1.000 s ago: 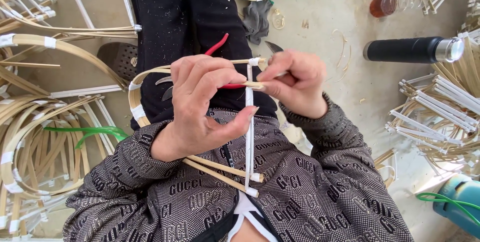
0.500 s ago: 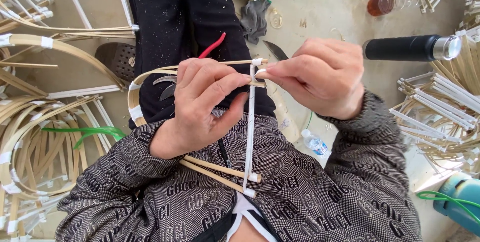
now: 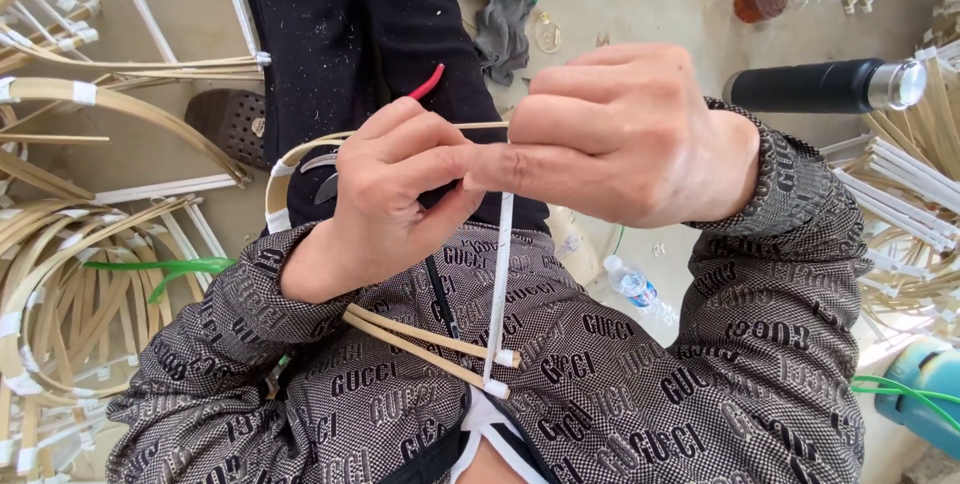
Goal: Assembling bent bamboo strips and fastening white plastic clips to create frames.
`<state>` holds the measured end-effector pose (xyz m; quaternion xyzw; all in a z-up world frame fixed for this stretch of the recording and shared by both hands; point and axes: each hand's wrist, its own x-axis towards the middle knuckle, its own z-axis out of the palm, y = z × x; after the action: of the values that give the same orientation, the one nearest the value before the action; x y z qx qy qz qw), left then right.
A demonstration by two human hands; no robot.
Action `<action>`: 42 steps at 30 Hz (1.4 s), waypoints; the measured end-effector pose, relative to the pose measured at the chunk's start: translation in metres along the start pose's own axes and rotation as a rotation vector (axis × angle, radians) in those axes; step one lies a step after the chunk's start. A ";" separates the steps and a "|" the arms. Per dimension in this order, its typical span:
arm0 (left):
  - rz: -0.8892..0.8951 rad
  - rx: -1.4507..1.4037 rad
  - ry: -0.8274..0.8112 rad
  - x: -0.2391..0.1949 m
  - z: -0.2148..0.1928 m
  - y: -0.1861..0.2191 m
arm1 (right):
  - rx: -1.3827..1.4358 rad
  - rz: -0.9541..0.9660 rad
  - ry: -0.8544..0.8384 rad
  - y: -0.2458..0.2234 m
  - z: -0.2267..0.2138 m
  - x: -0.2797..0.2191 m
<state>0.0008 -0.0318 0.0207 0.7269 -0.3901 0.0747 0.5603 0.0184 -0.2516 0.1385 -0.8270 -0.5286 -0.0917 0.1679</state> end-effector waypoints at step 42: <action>-0.239 -0.190 -0.074 -0.001 0.006 -0.005 | 1.199 1.035 0.482 -0.046 0.138 -0.097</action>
<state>0.0020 -0.0364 0.0141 0.7141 -0.3265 -0.0566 0.6167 -0.0673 -0.2641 -0.0127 -0.6935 0.0101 0.1199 0.7104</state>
